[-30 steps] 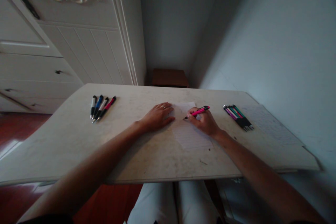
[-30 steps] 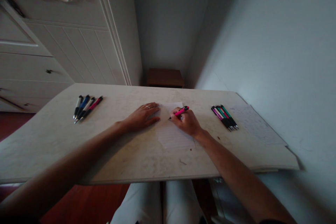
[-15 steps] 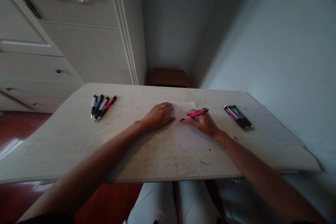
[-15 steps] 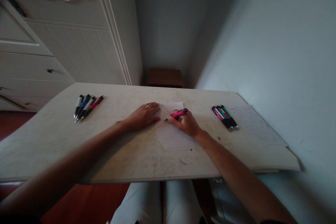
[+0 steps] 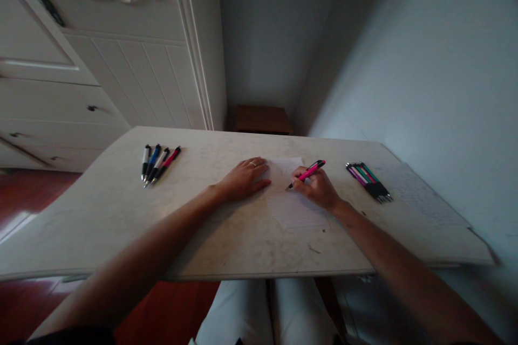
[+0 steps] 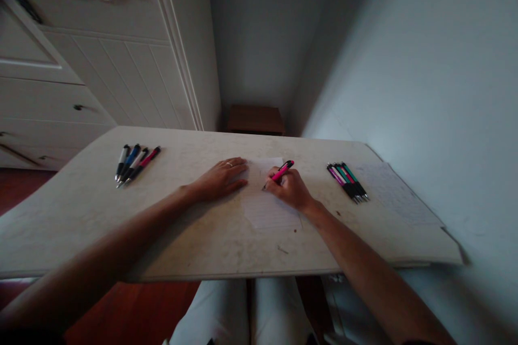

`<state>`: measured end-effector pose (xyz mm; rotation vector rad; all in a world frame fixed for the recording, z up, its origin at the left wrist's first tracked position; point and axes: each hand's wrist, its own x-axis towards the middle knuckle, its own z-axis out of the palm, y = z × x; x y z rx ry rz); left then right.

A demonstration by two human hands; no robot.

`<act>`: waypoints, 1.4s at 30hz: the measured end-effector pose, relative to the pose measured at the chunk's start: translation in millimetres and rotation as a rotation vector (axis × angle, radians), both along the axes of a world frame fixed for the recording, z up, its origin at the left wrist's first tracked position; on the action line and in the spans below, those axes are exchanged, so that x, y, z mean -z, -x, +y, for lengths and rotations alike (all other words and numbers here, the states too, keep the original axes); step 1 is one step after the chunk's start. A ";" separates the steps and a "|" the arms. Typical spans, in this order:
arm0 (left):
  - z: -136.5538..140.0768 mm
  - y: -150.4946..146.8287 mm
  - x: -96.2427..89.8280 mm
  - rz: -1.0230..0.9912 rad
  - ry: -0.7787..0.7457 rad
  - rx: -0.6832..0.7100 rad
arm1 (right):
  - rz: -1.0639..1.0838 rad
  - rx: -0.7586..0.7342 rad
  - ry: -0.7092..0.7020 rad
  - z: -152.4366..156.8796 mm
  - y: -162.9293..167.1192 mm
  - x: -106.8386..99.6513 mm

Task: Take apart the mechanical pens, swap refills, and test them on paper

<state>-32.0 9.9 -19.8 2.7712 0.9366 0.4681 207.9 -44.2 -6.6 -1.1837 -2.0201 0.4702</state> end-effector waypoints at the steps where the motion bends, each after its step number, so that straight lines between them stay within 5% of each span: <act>1: 0.1 0.1 0.1 -0.002 -0.004 0.003 | 0.001 -0.002 0.003 -0.1 0.2 -0.1; 10: -0.8 -0.7 -0.5 -0.006 -0.006 -0.002 | 0.039 -0.052 0.097 -2.3 4.5 2.7; 26: -0.2 -0.5 0.1 0.001 -0.003 0.000 | 0.004 0.027 0.008 -0.1 -0.8 -0.2; 42: -0.5 0.1 0.0 -0.014 0.000 0.005 | 0.038 -0.049 0.085 -5.5 5.8 -0.6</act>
